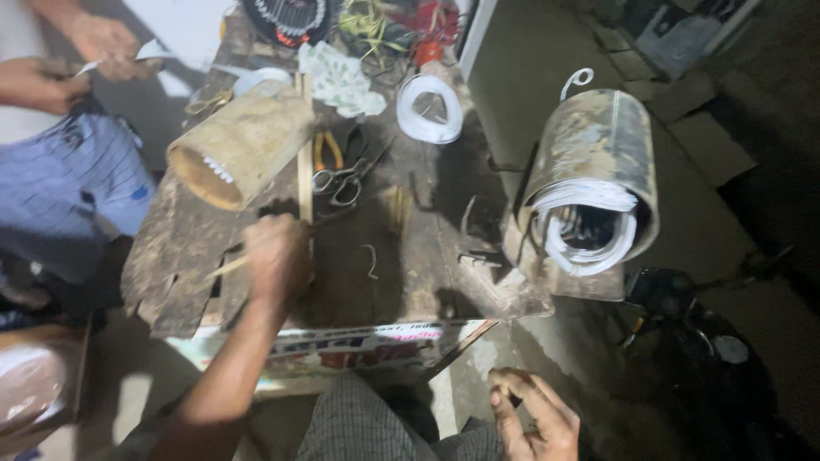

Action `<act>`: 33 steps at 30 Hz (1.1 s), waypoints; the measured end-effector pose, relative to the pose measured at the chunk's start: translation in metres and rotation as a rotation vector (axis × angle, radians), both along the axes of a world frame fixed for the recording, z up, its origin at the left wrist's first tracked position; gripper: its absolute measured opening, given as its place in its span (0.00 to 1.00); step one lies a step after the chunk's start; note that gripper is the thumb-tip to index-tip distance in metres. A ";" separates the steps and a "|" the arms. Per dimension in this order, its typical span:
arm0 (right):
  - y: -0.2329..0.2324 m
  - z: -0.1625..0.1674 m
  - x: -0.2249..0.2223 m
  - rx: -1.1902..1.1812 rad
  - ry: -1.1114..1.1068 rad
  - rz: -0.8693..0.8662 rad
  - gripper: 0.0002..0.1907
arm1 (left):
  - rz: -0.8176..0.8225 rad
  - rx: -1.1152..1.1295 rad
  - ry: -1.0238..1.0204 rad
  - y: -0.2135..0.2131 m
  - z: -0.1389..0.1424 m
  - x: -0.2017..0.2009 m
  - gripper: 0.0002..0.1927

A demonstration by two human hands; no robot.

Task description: The person winds white wire around a cylindrical form, using a wooden stick to press and align the coils. The person repeatedly adjusts the wire and rotates the cylinder to maintain even spacing.

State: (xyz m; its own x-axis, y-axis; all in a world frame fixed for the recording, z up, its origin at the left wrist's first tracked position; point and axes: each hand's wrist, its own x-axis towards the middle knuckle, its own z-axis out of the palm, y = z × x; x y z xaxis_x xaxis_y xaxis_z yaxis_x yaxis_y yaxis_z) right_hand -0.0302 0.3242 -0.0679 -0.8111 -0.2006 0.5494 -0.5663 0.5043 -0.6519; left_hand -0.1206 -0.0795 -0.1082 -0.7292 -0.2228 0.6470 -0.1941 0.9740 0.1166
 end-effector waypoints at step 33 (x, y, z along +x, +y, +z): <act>0.073 0.148 -0.084 -0.874 0.618 0.447 0.06 | -1.249 0.409 0.077 0.209 0.168 -0.030 0.56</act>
